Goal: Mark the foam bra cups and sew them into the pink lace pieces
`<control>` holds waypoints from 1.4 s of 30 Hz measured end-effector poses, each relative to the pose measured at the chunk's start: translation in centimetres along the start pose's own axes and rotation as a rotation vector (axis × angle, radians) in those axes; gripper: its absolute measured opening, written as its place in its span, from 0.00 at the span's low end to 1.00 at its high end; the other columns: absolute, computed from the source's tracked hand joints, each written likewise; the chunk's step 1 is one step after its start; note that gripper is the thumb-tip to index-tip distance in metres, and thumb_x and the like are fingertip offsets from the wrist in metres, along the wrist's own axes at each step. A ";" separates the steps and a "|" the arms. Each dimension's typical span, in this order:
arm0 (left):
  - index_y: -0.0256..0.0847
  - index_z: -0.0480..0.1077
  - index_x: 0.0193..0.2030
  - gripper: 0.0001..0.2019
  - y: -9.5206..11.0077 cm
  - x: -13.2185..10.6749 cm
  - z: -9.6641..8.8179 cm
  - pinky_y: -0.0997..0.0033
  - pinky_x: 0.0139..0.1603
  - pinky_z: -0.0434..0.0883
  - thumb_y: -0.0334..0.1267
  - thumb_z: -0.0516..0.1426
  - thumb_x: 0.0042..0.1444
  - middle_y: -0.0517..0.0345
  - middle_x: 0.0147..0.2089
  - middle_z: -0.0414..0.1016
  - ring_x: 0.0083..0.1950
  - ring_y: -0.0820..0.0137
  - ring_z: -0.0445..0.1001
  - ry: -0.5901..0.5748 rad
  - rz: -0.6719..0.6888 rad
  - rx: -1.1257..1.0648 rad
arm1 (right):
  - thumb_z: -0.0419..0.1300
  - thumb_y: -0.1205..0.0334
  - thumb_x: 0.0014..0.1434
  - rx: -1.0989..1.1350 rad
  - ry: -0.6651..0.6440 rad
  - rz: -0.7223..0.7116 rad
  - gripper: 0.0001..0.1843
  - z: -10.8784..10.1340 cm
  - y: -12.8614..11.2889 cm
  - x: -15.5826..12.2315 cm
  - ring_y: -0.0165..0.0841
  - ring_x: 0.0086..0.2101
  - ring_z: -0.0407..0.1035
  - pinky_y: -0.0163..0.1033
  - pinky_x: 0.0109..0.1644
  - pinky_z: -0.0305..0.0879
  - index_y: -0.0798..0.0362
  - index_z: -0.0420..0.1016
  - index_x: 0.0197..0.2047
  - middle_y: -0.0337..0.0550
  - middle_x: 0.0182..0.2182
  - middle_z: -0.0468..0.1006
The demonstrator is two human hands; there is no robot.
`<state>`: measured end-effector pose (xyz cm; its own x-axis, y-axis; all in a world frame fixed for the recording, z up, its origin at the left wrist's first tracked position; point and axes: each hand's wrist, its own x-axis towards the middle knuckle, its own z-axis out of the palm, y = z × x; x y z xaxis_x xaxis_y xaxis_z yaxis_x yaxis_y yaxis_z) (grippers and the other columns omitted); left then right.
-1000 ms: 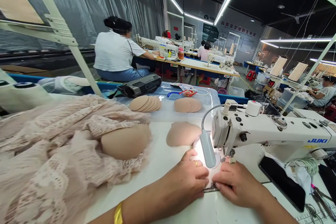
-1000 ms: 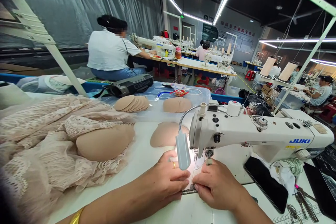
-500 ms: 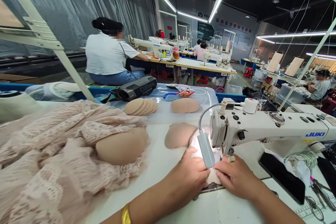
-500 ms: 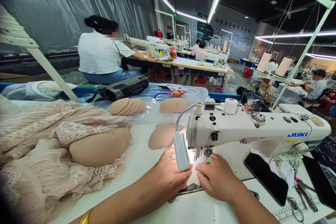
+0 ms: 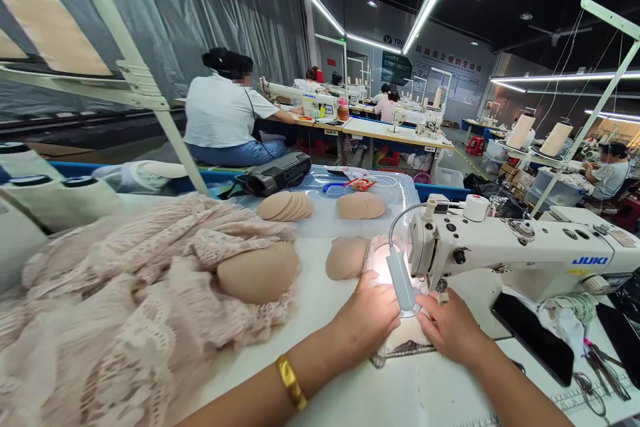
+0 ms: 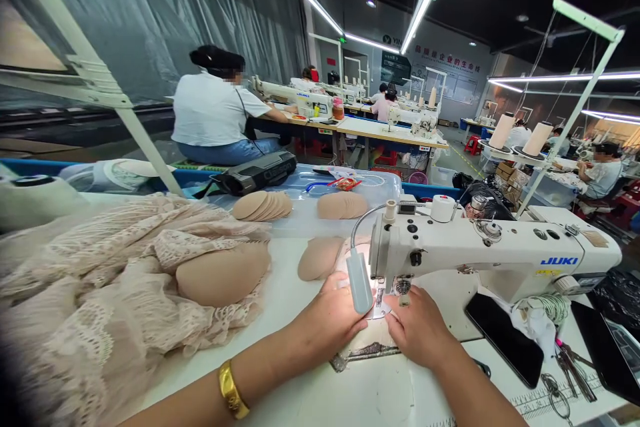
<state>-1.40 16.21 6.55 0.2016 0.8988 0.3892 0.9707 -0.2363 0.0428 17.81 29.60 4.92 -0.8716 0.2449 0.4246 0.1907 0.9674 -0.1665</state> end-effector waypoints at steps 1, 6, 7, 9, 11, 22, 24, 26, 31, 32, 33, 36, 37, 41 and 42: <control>0.39 0.77 0.43 0.02 0.7 -0.5 0.1 0.48 0.59 0.63 0.30 0.64 0.65 0.53 0.43 0.85 0.45 0.55 0.81 -0.010 -0.015 0.028 | 0.54 0.67 0.70 -0.013 0.008 -0.014 0.12 0.1 0.2 -0.2 0.41 0.35 0.71 0.41 0.43 0.66 0.49 0.80 0.45 0.43 0.33 0.80; 0.41 0.73 0.59 0.22 4.3 -6.0 -1.8 0.48 0.67 0.61 0.48 0.68 0.65 0.48 0.66 0.80 0.61 0.55 0.79 -0.048 -0.090 0.107 | 0.51 0.63 0.76 -0.088 0.123 -0.118 0.17 1.6 2.2 -2.5 0.44 0.37 0.77 0.45 0.43 0.71 0.48 0.81 0.55 0.47 0.36 0.86; 0.43 0.72 0.62 0.23 4.6 -7.4 -2.6 0.48 0.68 0.60 0.48 0.68 0.66 0.48 0.69 0.78 0.63 0.56 0.78 -0.032 -0.136 0.108 | 0.51 0.63 0.77 -0.092 0.166 -0.161 0.17 2.3 2.9 -2.9 0.44 0.37 0.79 0.46 0.45 0.72 0.48 0.81 0.57 0.48 0.38 0.87; 0.45 0.70 0.66 0.21 4.4 -10.3 -4.3 0.47 0.68 0.60 0.40 0.64 0.68 0.48 0.70 0.77 0.65 0.55 0.77 0.040 -0.282 0.138 | 0.53 0.62 0.76 -0.070 0.230 -0.236 0.16 3.6 4.0 -3.5 0.43 0.39 0.82 0.46 0.45 0.73 0.46 0.80 0.59 0.46 0.42 0.88; 0.47 0.71 0.68 0.22 3.1 -13.2 -6.0 0.43 0.68 0.60 0.34 0.61 0.68 0.44 0.72 0.75 0.67 0.49 0.75 0.178 -0.510 0.216 | 0.55 0.62 0.75 -0.037 0.256 -0.274 0.16 4.4 4.6 -3.7 0.41 0.39 0.83 0.45 0.45 0.75 0.45 0.79 0.60 0.45 0.43 0.88; 0.46 0.80 0.43 0.15 0.2 -17.2 -11.1 0.59 0.48 0.77 0.50 0.54 0.69 0.53 0.43 0.86 0.46 0.56 0.83 0.503 -0.938 -0.144 | 0.52 0.67 0.77 0.346 -0.017 -0.243 0.13 0.1 -4.6 -2.1 0.37 0.35 0.73 0.39 0.38 0.69 0.47 0.78 0.52 0.43 0.34 0.78; 0.46 0.80 0.43 0.16 1.8 -15.7 -11.5 0.66 0.44 0.77 0.54 0.58 0.68 0.55 0.40 0.83 0.44 0.60 0.81 0.538 -0.922 -0.453 | 0.52 0.63 0.78 0.543 -0.064 -0.160 0.13 -0.6 -7.5 -2.2 0.37 0.36 0.74 0.40 0.40 0.70 0.46 0.79 0.53 0.44 0.36 0.78; 0.44 0.79 0.39 0.18 3.4 -14.2 -11.8 0.70 0.41 0.75 0.58 0.65 0.63 0.58 0.35 0.78 0.39 0.64 0.77 0.583 -0.914 -0.862 | 0.58 0.56 0.76 0.733 -0.093 0.001 0.12 -1.1 -10.1 -2.1 0.40 0.42 0.75 0.43 0.47 0.72 0.44 0.78 0.58 0.48 0.45 0.80; 0.43 0.80 0.39 0.21 5.7 -11.8 -11.4 0.75 0.37 0.75 0.54 0.76 0.46 0.58 0.38 0.80 0.38 0.68 0.76 0.643 -1.046 -1.529 | 0.74 0.40 0.60 1.144 -0.077 0.463 0.40 -1.1 -13.2 -0.9 0.45 0.54 0.73 0.46 0.53 0.72 0.43 0.69 0.69 0.50 0.60 0.77; 0.44 0.81 0.39 0.21 5.8 -11.6 -11.0 0.75 0.38 0.75 0.52 0.77 0.43 0.58 0.39 0.81 0.40 0.67 0.77 0.659 -1.091 -1.573 | 0.73 0.38 0.59 1.216 -0.063 0.489 0.34 -1.0 -13.2 -0.6 0.43 0.49 0.74 0.44 0.50 0.71 0.46 0.74 0.62 0.47 0.51 0.80; 0.44 0.81 0.40 0.22 5.8 -11.4 -10.6 0.75 0.39 0.76 0.52 0.78 0.42 0.58 0.39 0.81 0.41 0.66 0.78 0.659 -1.121 -1.606 | 0.71 0.35 0.60 1.275 -0.044 0.500 0.30 -0.9 -13.1 -0.3 0.40 0.43 0.73 0.42 0.47 0.69 0.48 0.76 0.53 0.43 0.43 0.79; 0.45 0.82 0.42 0.24 5.7 -10.8 -8.9 0.67 0.44 0.78 0.53 0.78 0.42 0.58 0.38 0.81 0.42 0.62 0.80 0.548 -1.090 -1.667 | 0.67 0.27 0.60 1.348 -0.029 0.501 0.32 -0.7 -12.3 0.1 0.33 0.32 0.63 0.37 0.38 0.60 0.50 0.70 0.36 0.34 0.30 0.68; 0.44 0.81 0.40 0.23 5.6 -10.5 -8.3 0.66 0.44 0.78 0.54 0.78 0.43 0.58 0.36 0.80 0.40 0.62 0.79 0.487 -1.058 -1.661 | 0.66 0.25 0.59 1.341 -0.056 0.504 0.34 -0.7 -12.0 0.1 0.31 0.31 0.60 0.37 0.37 0.57 0.50 0.68 0.34 0.33 0.29 0.65; 0.40 0.73 0.29 0.25 5.3 -9.8 -5.7 0.72 0.35 0.72 0.55 0.78 0.42 0.62 0.29 0.74 0.32 0.69 0.71 0.448 -1.036 -1.595 | 0.62 0.22 0.59 1.272 -0.112 0.531 0.36 -0.6 -11.3 -0.1 0.32 0.31 0.56 0.38 0.37 0.54 0.49 0.64 0.30 0.33 0.28 0.60; 0.40 0.72 0.29 0.26 5.3 -9.7 -5.2 0.72 0.35 0.72 0.56 0.78 0.42 0.61 0.31 0.74 0.33 0.68 0.72 0.466 -1.039 -1.610 | 0.62 0.23 0.60 1.254 -0.095 0.532 0.35 -0.5 -11.1 -0.2 0.32 0.32 0.56 0.38 0.38 0.55 0.49 0.64 0.29 0.33 0.28 0.61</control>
<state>1.10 4.34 7.75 -0.5737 0.8005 -0.1735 -0.3802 -0.0726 0.9220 16.06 18.82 7.15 -0.8593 0.5115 0.0029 0.0198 0.0389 -0.9990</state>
